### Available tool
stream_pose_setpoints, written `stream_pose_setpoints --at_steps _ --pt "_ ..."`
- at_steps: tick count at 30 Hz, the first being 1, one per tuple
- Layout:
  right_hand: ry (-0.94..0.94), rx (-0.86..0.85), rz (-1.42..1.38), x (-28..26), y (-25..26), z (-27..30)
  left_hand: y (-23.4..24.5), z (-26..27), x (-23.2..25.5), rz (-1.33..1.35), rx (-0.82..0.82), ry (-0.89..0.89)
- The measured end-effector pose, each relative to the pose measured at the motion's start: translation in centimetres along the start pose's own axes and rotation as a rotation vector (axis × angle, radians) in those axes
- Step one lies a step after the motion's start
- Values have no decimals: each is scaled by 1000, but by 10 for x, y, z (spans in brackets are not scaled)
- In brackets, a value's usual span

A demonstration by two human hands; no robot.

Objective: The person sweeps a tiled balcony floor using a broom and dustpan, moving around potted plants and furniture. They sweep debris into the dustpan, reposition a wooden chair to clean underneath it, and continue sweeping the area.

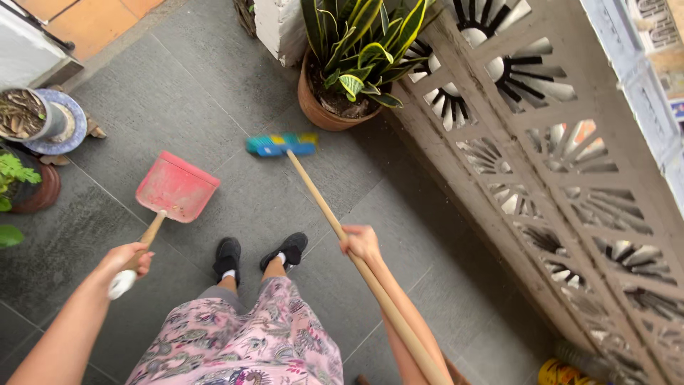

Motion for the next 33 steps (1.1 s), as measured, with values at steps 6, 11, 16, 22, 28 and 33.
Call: stream_pose_setpoints --at_steps 6,11,16,22,28,33 --pt "-144 46 -140 53 -7 137 -32 -7 0 -152 25 -71" --pt "-241 215 -208 63 57 179 -57 -7 -12 -314 89 1" --pt "-218 367 -423 126 142 124 -77 -19 -26 -405 89 91" --pt "-223 460 -477 167 243 -12 -140 -54 -73 -402 73 156" --pt "-299 163 -396 203 248 -119 -196 -83 -113 -319 68 227" --pt "-245 136 -249 200 220 -162 -212 -92 -117 -304 79 192"
Point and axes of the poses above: each hand's wrist, its own z-axis away from the middle knuckle, its own y-axis out of the back of the hand, x = y × z, the point moved 8 cm from there along -z, towards the middle knuckle, and after that the axes turned 15 degrees about z, right-handed, at the moved point
